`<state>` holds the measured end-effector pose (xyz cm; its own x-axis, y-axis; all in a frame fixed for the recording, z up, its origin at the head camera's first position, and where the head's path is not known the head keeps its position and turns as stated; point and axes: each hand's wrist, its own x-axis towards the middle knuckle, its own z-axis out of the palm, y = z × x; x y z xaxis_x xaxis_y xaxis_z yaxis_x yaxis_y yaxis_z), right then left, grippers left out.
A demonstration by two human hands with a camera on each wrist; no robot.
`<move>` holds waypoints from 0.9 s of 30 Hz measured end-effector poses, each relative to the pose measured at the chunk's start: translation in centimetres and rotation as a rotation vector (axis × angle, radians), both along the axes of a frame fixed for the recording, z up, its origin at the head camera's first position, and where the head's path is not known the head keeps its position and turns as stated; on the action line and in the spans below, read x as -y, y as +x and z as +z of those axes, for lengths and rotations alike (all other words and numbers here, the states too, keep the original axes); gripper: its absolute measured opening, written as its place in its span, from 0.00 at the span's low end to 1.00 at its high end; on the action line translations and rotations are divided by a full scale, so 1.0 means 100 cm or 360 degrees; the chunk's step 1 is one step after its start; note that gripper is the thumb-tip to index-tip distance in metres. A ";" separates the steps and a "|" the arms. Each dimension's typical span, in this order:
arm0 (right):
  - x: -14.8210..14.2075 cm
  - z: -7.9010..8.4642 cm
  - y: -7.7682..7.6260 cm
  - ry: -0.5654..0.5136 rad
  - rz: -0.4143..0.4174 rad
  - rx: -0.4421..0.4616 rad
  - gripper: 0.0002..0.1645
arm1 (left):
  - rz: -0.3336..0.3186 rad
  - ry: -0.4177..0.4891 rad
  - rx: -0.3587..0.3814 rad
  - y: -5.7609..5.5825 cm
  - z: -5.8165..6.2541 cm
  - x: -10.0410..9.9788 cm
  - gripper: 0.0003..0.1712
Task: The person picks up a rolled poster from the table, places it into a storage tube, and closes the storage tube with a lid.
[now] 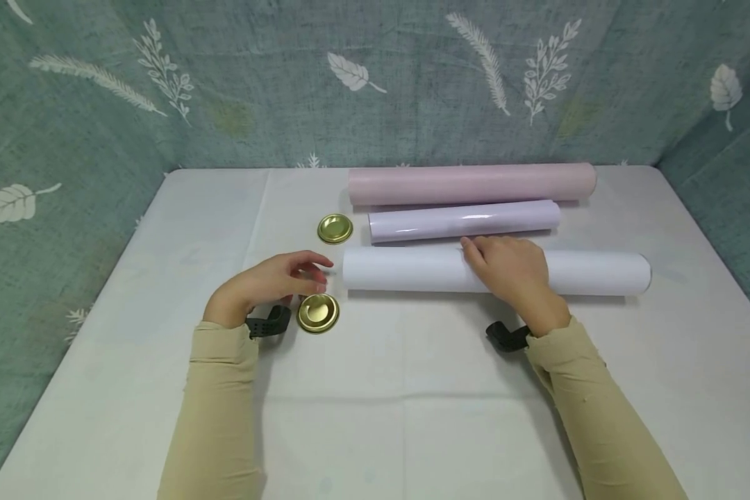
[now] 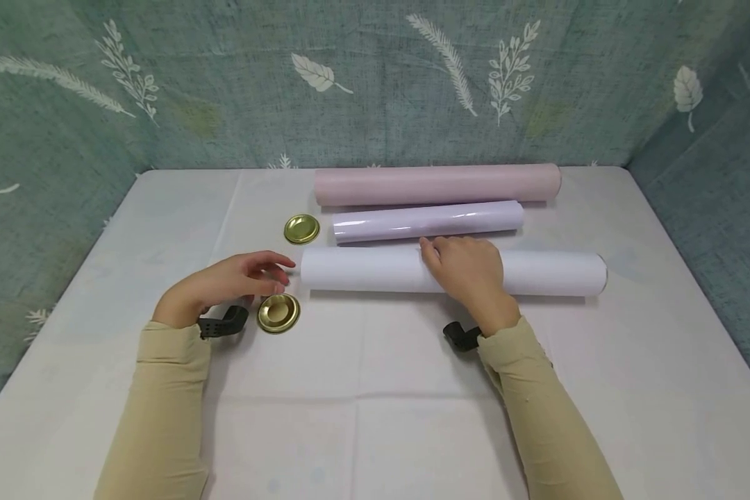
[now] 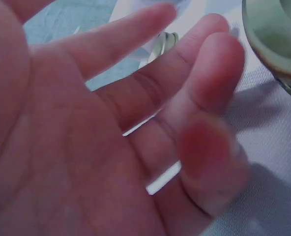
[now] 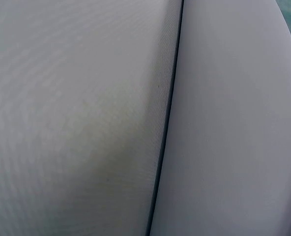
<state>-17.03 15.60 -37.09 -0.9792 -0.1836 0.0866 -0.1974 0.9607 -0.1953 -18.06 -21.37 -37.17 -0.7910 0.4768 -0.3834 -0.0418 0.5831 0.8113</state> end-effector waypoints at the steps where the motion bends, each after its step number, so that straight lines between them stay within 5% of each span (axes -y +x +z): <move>1: 0.000 -0.001 0.000 -0.0004 0.0003 -0.0002 0.34 | -0.0016 -0.0035 0.0010 0.000 0.000 0.000 0.25; 15: 0.000 -0.003 -0.001 -0.0029 0.0006 -0.0082 0.33 | -0.0083 -0.0215 -0.0052 0.005 0.004 -0.010 0.14; 27: -0.001 -0.003 -0.001 -0.0019 -0.0009 -0.0096 0.33 | 0.0042 -0.0274 -0.0137 0.000 -0.001 -0.011 0.07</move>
